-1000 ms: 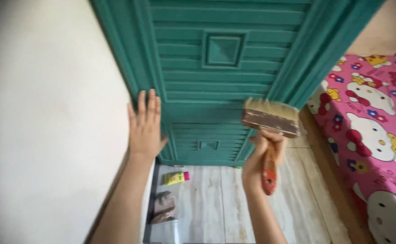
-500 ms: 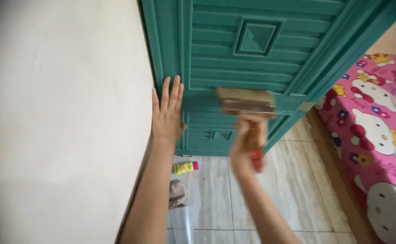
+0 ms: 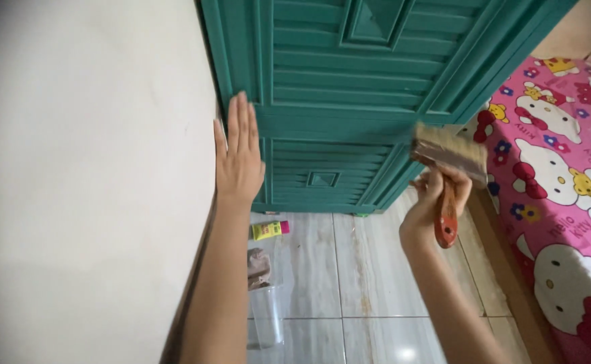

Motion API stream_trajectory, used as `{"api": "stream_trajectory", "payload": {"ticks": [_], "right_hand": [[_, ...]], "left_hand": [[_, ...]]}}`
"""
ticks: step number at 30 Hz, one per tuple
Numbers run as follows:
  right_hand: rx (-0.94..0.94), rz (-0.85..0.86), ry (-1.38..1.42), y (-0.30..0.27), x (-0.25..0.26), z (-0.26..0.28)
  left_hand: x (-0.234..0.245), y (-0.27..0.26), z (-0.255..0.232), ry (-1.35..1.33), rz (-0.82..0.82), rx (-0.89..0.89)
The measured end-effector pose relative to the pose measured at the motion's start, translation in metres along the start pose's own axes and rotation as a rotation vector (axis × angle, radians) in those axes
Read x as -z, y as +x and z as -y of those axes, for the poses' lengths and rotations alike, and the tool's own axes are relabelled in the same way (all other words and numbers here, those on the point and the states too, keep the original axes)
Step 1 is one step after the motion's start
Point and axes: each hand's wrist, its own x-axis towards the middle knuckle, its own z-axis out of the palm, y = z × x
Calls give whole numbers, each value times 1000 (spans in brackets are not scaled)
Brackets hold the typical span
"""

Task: Dusting a green cabinet using a large brush.

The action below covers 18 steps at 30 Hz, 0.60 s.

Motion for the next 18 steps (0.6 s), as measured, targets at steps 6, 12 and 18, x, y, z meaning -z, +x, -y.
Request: {"api": "stream_trajectory", "payload": {"ticks": [6, 12, 18], "right_hand": [[-29, -51, -85, -35, -12, -47], [-39, 353, 410, -111, -94, -86], [-359, 452, 566, -169, -136, -97]], "left_hand": [[15, -23, -12, -480, 218, 149], [-30, -45, -24, -110, 179, 94], [-60, -58, -18, -138, 153, 86]]}}
